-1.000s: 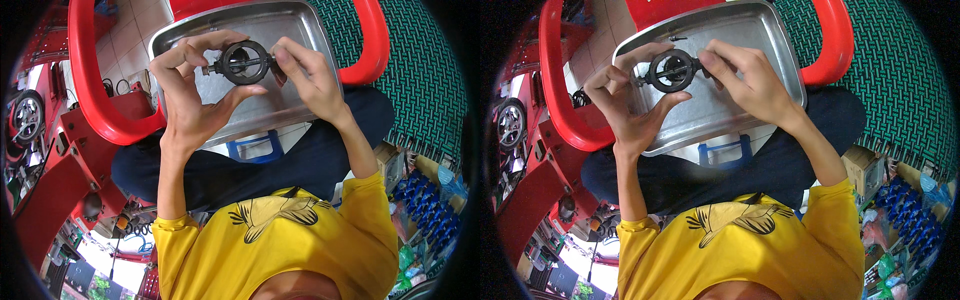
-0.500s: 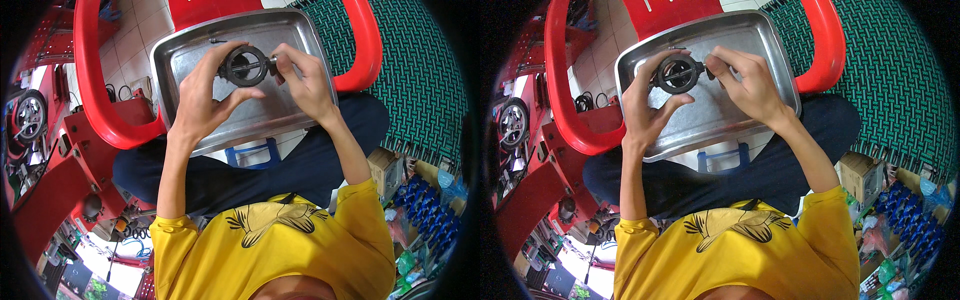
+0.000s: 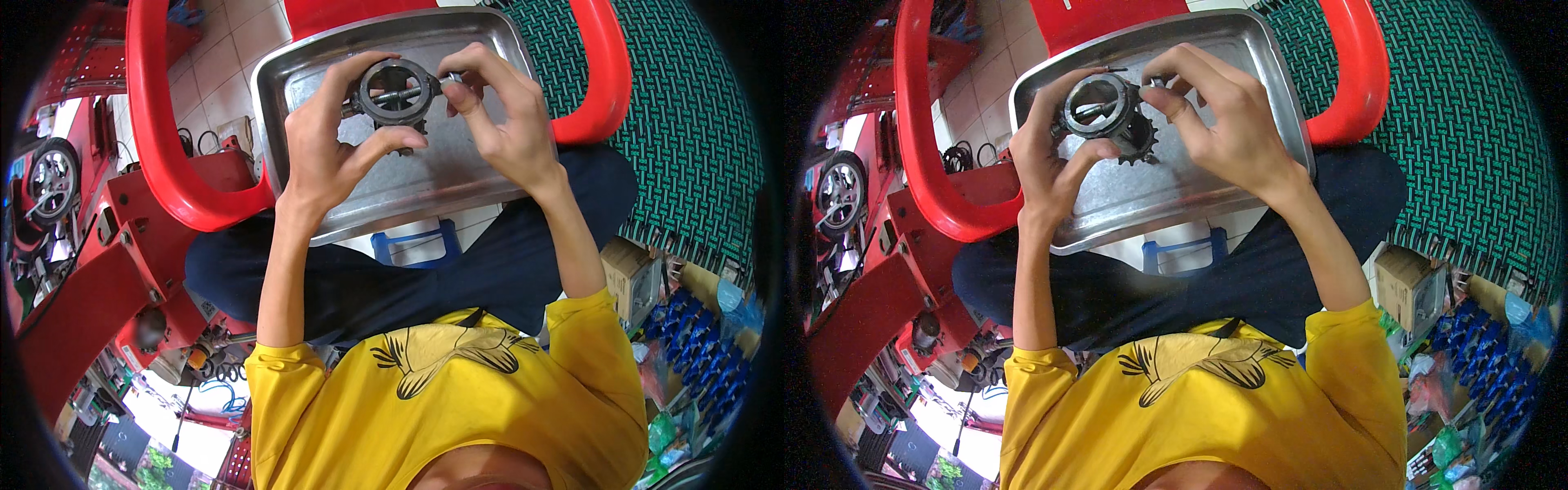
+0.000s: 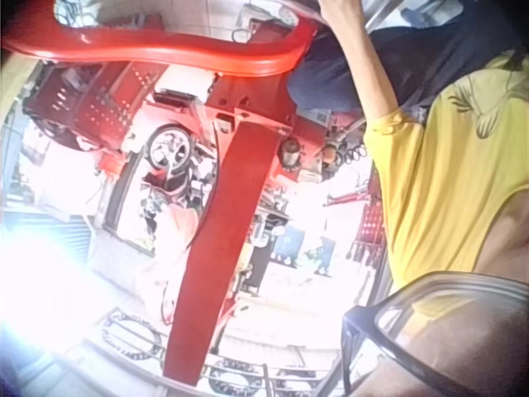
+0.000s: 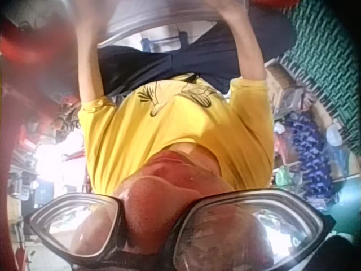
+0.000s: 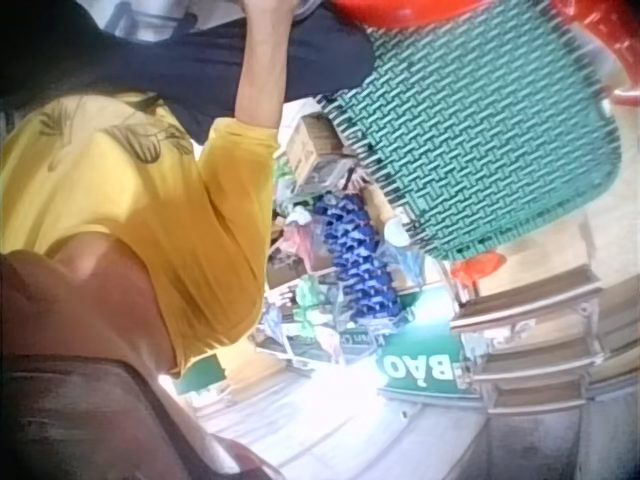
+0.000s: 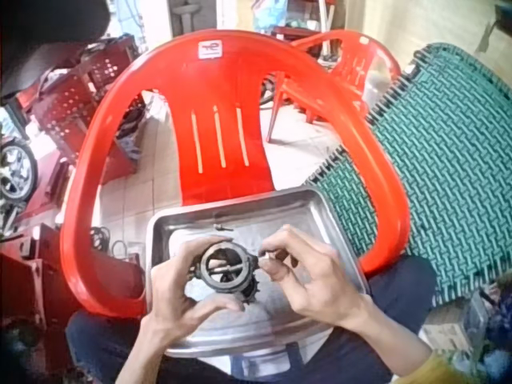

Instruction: The person assembles a mechanical unit by inserting a cylindrical shaft into a larger housing, followed by placing and securing multiple small pins and screws into the structure.

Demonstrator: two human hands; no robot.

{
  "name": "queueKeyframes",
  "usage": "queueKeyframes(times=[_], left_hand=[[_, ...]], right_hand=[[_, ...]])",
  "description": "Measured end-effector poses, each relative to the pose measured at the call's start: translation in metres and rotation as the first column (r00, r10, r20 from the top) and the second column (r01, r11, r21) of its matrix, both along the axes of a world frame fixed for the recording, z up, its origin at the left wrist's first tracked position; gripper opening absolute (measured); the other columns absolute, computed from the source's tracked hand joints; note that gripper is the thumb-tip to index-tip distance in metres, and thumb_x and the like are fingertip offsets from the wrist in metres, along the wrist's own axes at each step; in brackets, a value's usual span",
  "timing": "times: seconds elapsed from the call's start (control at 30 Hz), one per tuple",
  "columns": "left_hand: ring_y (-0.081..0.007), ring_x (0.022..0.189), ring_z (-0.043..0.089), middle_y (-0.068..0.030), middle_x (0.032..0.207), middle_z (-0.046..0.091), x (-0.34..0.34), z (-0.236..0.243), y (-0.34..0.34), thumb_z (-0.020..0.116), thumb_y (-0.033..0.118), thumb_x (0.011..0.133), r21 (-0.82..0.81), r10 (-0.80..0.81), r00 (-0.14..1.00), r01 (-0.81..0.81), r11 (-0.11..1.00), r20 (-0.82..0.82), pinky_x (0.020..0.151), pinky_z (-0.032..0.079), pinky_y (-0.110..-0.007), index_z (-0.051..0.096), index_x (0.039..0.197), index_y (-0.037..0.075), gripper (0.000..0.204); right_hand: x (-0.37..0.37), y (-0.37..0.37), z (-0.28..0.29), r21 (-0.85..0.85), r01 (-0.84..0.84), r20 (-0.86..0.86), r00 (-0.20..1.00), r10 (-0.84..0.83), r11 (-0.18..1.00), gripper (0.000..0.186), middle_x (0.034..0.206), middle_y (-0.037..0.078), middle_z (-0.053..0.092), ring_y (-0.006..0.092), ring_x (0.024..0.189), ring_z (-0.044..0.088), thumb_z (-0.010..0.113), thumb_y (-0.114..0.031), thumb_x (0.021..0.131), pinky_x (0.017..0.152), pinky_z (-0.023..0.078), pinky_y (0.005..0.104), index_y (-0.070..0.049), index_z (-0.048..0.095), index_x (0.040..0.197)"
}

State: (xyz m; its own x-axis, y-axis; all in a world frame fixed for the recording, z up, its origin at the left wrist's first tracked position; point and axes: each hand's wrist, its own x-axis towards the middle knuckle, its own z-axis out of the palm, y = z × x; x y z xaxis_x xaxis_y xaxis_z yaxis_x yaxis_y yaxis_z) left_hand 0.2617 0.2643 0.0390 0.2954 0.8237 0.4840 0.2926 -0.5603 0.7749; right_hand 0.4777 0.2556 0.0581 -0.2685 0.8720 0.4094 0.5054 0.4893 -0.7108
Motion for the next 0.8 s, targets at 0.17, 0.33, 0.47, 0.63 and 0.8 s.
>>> queueKeyframes(times=[0.17,0.33,0.47,0.63,0.8], left_hand=[[-0.0192,0.092,0.073,-0.0104,0.103,0.073,-0.0021,-0.0003,0.0021,0.094,0.036,0.063,0.043,-0.001,1.000,0.002,0.999,-0.018,0.079,0.057,-0.030,0.063,0.120,0.002,0.074],[-0.0167,0.088,0.073,-0.0089,0.098,0.073,-0.0038,0.0005,0.0026,0.096,0.038,0.061,0.033,-0.013,1.000,0.014,0.999,-0.003,0.076,0.057,-0.027,0.063,0.118,0.002,0.075],[-0.0164,0.087,0.073,-0.0085,0.095,0.073,-0.0043,-0.0005,0.0061,0.098,0.038,0.060,0.031,-0.044,0.998,0.042,0.999,0.040,0.076,0.057,-0.028,0.062,0.116,0.002,0.075],[-0.0177,0.096,0.072,-0.0129,0.104,0.073,-0.0043,0.0047,0.0009,0.100,0.031,0.058,0.005,0.006,0.999,-0.006,1.000,-0.048,0.086,0.059,-0.031,0.060,0.118,-0.002,0.079],[-0.0176,0.092,0.074,-0.0107,0.101,0.073,-0.0032,0.0043,-0.0027,0.101,0.036,0.054,0.119,0.036,0.992,-0.022,0.993,-0.118,0.082,0.060,-0.031,0.062,0.113,-0.001,0.080]], right_hand=[[0.0018,0.0042,-0.0070,-0.023,-0.066,-0.202,0.978,0.060,0.998,0.016,0.111,0.007,0.067,0.0148,0.083,0.071,0.074,-0.010,0.090,0.068,0.055,0.0264,-0.006,0.070,0.105],[0.0051,0.0046,-0.0053,0.037,-0.063,-0.142,0.988,0.068,0.997,0.019,0.123,0.009,0.060,0.0140,0.086,0.071,0.076,-0.013,0.088,0.071,0.058,0.0260,-0.006,0.071,0.105],[0.0047,0.0028,-0.0040,0.032,-0.076,-0.117,0.990,0.079,0.997,0.018,0.123,0.009,0.059,0.0144,0.086,0.071,0.075,-0.015,0.089,0.070,0.056,0.0265,-0.006,0.071,0.103],[0.0000,0.0005,-0.0063,-0.033,-0.085,-0.113,0.990,0.081,0.996,0.018,0.114,0.008,0.057,0.0154,0.084,0.068,0.069,-0.020,0.095,0.070,0.054,0.0282,-0.002,0.068,0.098],[0.0041,-0.0025,-0.0097,-0.058,-0.117,-0.108,0.988,0.110,0.991,0.016,0.109,0.008,0.050,0.0166,0.083,0.064,0.068,-0.018,0.096,0.072,0.054,0.0282,-0.003,0.066,0.099]])
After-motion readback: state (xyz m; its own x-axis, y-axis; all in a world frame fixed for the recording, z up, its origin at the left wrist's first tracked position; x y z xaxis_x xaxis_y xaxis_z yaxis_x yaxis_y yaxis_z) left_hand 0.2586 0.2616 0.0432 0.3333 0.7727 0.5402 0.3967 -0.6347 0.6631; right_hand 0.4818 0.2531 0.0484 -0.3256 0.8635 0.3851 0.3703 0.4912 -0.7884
